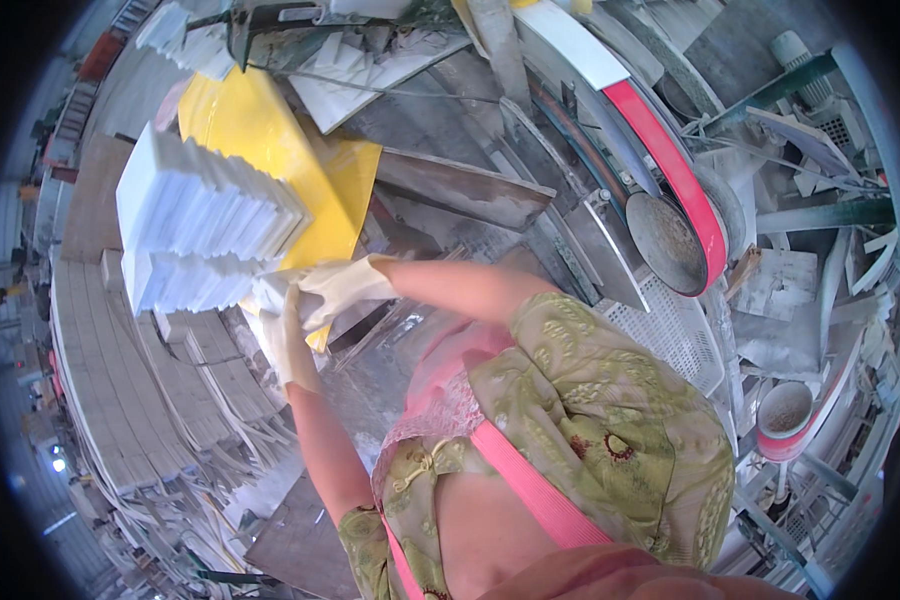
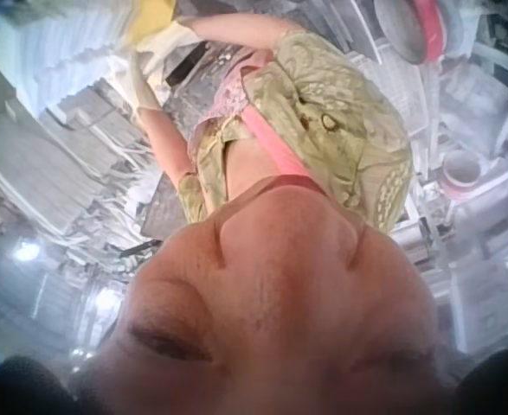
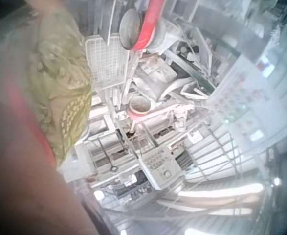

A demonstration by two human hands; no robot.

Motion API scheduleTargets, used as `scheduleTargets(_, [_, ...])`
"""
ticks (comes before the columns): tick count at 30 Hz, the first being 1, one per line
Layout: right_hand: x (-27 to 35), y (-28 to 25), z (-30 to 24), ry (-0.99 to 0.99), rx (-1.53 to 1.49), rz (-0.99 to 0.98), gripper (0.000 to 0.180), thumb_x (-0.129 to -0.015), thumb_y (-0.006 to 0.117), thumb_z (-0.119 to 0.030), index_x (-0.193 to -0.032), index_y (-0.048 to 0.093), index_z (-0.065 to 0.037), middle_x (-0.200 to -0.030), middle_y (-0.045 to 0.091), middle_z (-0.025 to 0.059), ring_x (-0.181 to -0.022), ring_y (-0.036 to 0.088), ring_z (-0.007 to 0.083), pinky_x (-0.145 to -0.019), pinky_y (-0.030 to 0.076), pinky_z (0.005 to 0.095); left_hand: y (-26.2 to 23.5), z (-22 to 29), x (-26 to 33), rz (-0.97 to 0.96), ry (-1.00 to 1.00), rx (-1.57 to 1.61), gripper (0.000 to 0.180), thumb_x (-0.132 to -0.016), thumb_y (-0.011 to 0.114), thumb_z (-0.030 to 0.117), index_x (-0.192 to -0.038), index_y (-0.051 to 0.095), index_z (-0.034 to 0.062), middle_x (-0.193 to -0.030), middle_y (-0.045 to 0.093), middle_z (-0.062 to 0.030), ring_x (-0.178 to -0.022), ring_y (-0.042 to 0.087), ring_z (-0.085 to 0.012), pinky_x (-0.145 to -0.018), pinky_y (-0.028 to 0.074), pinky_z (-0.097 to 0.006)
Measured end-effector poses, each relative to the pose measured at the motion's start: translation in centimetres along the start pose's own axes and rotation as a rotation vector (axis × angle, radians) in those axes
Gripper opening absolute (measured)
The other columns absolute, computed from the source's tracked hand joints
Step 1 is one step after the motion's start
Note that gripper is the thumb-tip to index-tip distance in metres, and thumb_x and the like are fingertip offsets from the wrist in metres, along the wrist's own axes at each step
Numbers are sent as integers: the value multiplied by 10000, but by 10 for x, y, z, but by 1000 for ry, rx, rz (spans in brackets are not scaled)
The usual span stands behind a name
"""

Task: The person repeatedly picks up white foam tiles from a yellow tray, places them on a conveyor belt, and stacks them into a growing pile. The person wears gloves and a pink apron while working in a factory setting.

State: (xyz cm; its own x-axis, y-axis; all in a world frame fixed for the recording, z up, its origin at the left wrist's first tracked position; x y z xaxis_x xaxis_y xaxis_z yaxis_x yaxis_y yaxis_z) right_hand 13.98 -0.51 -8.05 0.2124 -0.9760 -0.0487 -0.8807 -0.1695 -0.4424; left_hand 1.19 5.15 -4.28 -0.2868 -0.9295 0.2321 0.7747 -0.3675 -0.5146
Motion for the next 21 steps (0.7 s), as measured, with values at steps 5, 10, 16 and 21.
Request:
scheduleTargets(5, [137,-154,50,-136,119,537,467,-901,688,-426,-1128,721,-19,-1038,722,199,-960,689,354,-834,529,438,13,18,19,108,176,-20,705,-928,664,326,-1393,413,-140,-1232,618,-281,-1094,645,-331,-945,522,-400])
scheduleTargets(10, [352,-320,116,462,756,1195,563,-898,642,-427,-1314,630,-48,-1300,625,204,-1202,589,365,-1016,453,461,11,5,-1,171,53,-80,673,-919,677,285,-1386,437,-135,-1256,615,-274,-1096,657,-322,-923,543,-396])
scheduleTargets(16, [429,-363,169,728,1063,787,696,-896,636,-483,-1425,520,-47,-1392,525,152,-1280,486,333,-1070,399,427,17,18,14,137,-80,44,683,-916,692,245,-1459,419,-69,-1338,585,-223,-1160,632,-284,-981,509,-385])
scheduleTargets(21, [407,-376,184,736,1184,841,710,-891,634,-490,-1427,504,-42,-1406,518,143,-1312,468,321,-1060,390,436,27,38,49,200,-110,113,714,-928,692,236,-1505,384,-48,-1392,551,-198,-1231,581,-276,-1038,464,-395])
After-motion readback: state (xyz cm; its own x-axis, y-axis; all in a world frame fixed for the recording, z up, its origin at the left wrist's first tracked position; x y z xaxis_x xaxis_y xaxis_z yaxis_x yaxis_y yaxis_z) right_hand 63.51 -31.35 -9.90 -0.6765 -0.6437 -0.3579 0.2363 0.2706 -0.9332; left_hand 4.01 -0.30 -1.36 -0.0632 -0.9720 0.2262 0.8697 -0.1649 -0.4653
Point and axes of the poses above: each hand's wrist, its own x-axis away from the middle knuckle, its own y-axis out of the palm, z = x × y, the point moved 5 cm from there along -x, towards the middle knuckle
